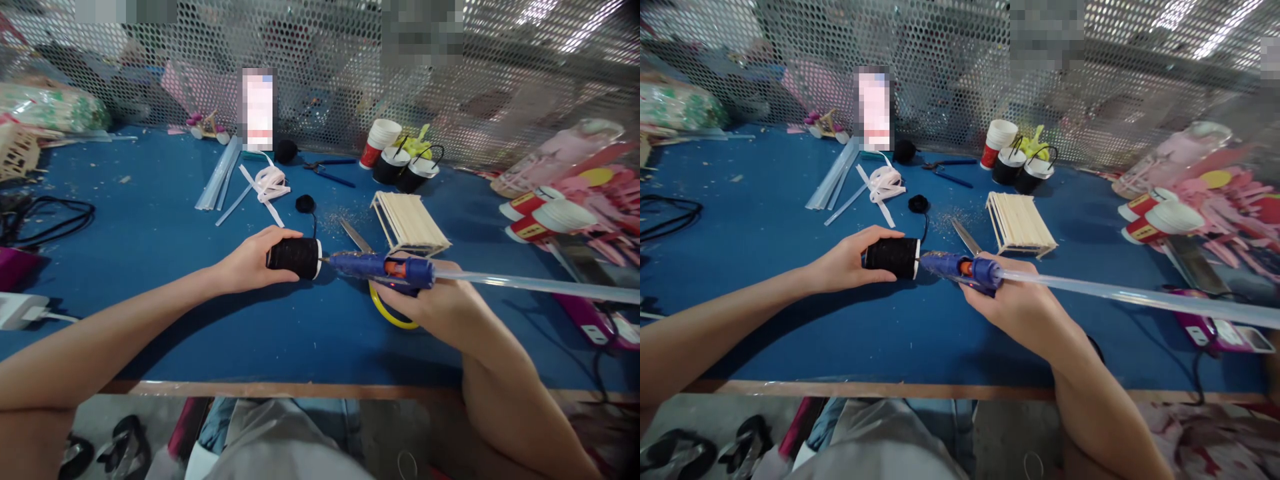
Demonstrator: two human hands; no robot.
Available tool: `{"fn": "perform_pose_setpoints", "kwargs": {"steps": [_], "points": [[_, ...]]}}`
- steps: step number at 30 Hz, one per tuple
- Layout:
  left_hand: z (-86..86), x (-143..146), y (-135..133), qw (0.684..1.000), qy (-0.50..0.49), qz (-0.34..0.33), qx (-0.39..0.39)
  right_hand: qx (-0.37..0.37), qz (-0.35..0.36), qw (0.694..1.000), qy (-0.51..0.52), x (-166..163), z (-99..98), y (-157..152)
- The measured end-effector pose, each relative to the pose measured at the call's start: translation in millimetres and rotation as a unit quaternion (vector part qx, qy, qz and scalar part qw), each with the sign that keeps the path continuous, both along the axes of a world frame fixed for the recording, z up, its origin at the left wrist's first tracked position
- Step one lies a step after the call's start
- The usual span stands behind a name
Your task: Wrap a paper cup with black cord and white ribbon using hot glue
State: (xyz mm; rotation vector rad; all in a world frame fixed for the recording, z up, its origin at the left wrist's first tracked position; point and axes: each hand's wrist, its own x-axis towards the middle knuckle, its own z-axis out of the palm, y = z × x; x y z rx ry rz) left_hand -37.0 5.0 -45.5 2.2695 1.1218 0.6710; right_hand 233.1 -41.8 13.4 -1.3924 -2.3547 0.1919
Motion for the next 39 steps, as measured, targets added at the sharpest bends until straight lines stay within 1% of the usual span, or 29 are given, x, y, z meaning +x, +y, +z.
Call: {"fn": "perform_pose_setpoints", "kwargs": {"steps": [4, 7, 10, 15, 19, 23, 26, 28, 30, 34, 39], "points": [[0.9, 0.9, -0.2, 1.0, 0.004, 0.011, -0.006, -0.014, 0.038, 0.999, 0.002, -1.4, 1.3, -0.8], [1.1, 1.2, 0.0, 1.0, 0.003, 0.016, -0.008, -0.01, 0.035, 0.999, -0.006, 1.7, -2.3, -1.0], [1.4, 1.4, -0.1, 1.0, 0.005, 0.019, -0.011, 0.006, 0.054, 0.998, -0.035, 5.3, -7.6, -1.9], [2.5, 1.9, -0.7, 1.0, 0.002, 0.022, -0.022, -0.002, 0.032, 0.999, -0.021, 6.0, -10.4, -3.4], [2.1, 1.8, -0.6, 0.999, 0.003, 0.026, -0.026, 0.001, 0.053, 0.998, -0.023, 5.7, -11.6, -2.5], [2.3, 1.9, -0.6, 0.999, -0.001, 0.024, -0.024, 0.016, 0.042, 0.999, -0.018, 5.2, -11.7, -1.7], [2.2, 1.9, -0.5, 1.0, -0.001, 0.022, -0.019, -0.003, 0.042, 0.999, -0.006, 3.9, -9.5, -2.2], [1.4, 1.6, -0.4, 1.0, -0.002, 0.02, -0.013, -0.014, 0.029, 0.999, 0.011, 3.5, -7.5, -2.5], [0.1, 1.1, -0.3, 1.0, -0.005, 0.012, -0.006, -0.013, 0.014, 0.999, 0.027, 3.3, -5.3, -2.3], [-1.4, 0.1, -0.7, 1.0, -0.012, -0.004, 0.008, -0.007, 0.011, 0.999, 0.035, 2.5, -2.3, -0.5], [-0.5, 0.1, -2.1, 1.0, -0.011, -0.02, 0.015, -0.004, -0.013, 0.999, 0.037, 3.0, -7.5, 4.3]]}}
